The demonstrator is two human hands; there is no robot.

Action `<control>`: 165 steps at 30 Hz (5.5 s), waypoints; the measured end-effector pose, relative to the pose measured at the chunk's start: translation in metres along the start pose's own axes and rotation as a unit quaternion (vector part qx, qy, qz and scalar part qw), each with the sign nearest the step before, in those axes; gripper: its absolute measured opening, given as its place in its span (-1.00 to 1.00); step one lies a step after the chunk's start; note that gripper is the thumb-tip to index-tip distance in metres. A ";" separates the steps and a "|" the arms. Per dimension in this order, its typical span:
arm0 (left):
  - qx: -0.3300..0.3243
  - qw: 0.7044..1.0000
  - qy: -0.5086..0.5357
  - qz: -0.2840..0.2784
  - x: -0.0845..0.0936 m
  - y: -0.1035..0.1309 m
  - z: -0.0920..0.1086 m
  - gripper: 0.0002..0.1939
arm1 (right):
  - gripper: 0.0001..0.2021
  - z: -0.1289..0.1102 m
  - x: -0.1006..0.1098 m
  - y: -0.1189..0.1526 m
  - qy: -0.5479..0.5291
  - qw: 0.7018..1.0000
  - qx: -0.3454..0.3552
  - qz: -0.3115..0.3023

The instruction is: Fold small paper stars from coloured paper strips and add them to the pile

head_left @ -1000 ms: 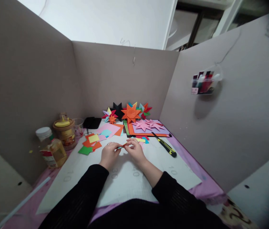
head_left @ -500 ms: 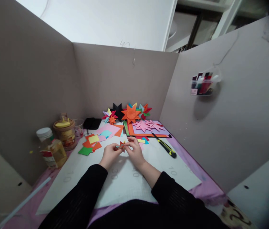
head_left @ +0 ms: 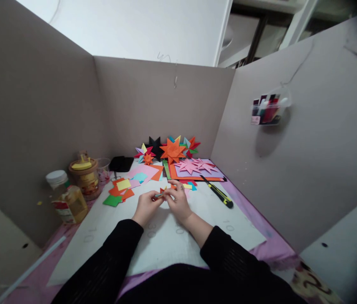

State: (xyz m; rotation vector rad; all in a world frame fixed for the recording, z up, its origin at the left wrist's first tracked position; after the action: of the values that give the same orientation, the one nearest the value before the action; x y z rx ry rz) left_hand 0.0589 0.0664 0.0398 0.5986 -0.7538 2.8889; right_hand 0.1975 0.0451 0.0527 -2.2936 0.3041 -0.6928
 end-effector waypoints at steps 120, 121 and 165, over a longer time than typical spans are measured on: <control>-0.136 0.959 -0.249 -0.024 0.005 0.001 0.005 -0.87 | -0.95 0.032 -0.009 -0.003 -0.158 0.961 -0.222 -0.042; -0.136 0.957 -0.254 -0.023 0.005 0.001 0.004 -0.87 | -0.94 0.034 -0.011 -0.002 -0.179 0.955 -0.234 -0.044; 0.017 0.999 -0.028 -0.010 0.006 -0.003 -0.003 -0.83 | -0.89 0.004 0.005 -0.003 0.000 0.997 0.083 -0.008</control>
State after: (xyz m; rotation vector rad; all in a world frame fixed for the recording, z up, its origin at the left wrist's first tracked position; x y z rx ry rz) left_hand 0.0528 0.0704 0.0406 0.6886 -0.7038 2.8833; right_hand 0.2033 0.0473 0.0544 -2.1401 0.2192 -0.6999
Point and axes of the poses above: each hand's wrist, its own y-axis away from the middle knuckle, its own x-axis out of the back of the hand, z = x × y, the point moved 5 cm from there along -y, towards the middle knuckle, and after that the axes turned 6 degrees about -x, right-handed, at the moved point
